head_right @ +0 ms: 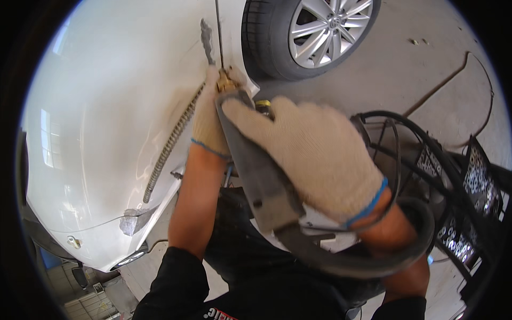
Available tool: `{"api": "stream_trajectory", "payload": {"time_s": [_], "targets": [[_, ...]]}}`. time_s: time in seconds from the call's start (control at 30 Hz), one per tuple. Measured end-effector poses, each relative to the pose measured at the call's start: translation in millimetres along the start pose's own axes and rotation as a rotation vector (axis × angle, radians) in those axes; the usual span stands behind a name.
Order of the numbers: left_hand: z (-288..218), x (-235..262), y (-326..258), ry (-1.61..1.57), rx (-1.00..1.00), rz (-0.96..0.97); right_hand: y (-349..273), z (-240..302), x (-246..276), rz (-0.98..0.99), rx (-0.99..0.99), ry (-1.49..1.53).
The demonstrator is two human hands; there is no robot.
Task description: The person kneels beside a white car and uses a heat gun to warm the side panel, then uses an angle grinder to smooth the surface. The person switches between tools and continues grinding along the panel's edge.
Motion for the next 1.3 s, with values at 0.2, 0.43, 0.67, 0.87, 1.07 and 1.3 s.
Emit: {"api": "stream_trajectory", "payload": {"time_s": [0.2,0.43,0.67,0.87,1.07,1.3], "targets": [[-6,-5,23,-0.192,-0.045,0.068,10,1,-6,-0.151,0.020,-0.066],[-24,-21,36,-0.051,-0.139,0.064,23,-1,-7,-0.250,-0.025,-0.062],[-25,-18,51,-0.260,-0.052,0.278,27,8,-4,-0.256,-0.044,-0.096],[-29,-19,52,-0.271,-0.067,0.272,32,12,-6,-0.297,-0.063,-0.105],[-35,-24,52,-0.261,-0.096,0.242,35,12,-4,-0.315,-0.052,-0.093],[-36,-26,56,-0.249,-0.094,0.210,39,8,-8,-0.374,-0.042,-0.084]]}}
Point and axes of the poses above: each hand's wrist, its own y-axis towards the middle knuckle, its own x-axis out of the back of the hand, z = x × y, the point moved 2 cm from there along y, towards the middle knuckle, and after that the axes turned 6 degrees about -x, right-handed, at the moved point
